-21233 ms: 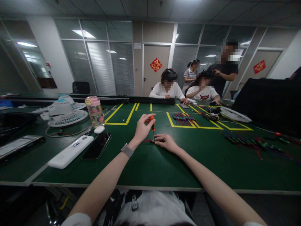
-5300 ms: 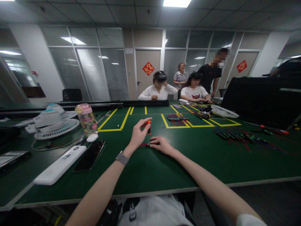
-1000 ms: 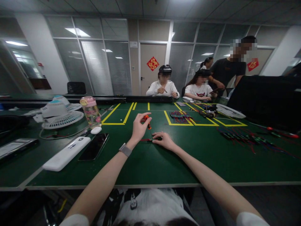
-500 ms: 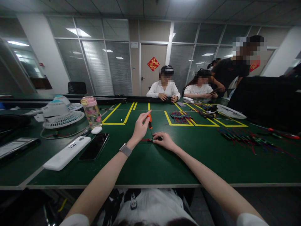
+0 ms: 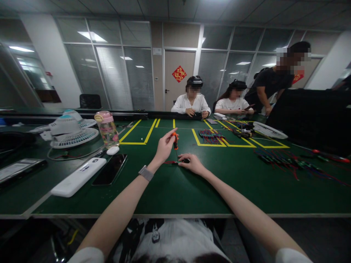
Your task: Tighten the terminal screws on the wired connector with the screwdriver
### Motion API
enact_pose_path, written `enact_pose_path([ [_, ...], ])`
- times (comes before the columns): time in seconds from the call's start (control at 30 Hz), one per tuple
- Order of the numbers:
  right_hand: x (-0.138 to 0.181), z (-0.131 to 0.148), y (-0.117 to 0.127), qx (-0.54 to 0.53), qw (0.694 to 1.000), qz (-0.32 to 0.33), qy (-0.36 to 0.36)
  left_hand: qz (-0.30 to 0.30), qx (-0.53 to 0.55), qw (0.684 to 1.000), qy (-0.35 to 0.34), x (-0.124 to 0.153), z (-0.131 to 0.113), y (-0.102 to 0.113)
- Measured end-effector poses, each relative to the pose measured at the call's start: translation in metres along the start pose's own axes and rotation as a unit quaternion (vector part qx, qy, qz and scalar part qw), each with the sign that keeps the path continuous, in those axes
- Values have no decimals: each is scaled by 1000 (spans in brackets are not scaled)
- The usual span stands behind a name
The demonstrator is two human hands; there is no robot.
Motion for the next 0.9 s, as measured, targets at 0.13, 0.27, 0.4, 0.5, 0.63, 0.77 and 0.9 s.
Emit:
enact_pose_path([
  [0.13,0,-1,0,-2,1000,1,-3,-35,-74,996,-41,2,-9,7],
  [0.27,0,0,0,-2,1000,0,-5,-23,-58,998,-23,1,-7,6],
  [0.4,0,1,1,3,1000,-3,-4,-7,2,1000,-3,-1,-4,1],
  [0.5,0,2,2,7,1000,-2,-5,-28,-46,998,-35,1,-10,6],
  [0.63,0,3,2,15,1000,-5,-3,-32,-79,995,-42,1,-9,8],
  [0.77,1,3,2,11,1000,-4,-4,-3,-11,1000,-8,-1,-1,2],
  [0.9,0,2,1,5,1000,-5,-2,-27,-43,998,-28,1,-5,7],
])
Point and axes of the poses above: each hand's wrist, its own x-axis away from the middle knuckle, its own y-axis out of the back of the hand, z = x × y, the point moved 10 cm from there along -x, towards the middle knuckle, and after that the axes turned 12 degrees about x, right-handed, at the moved point
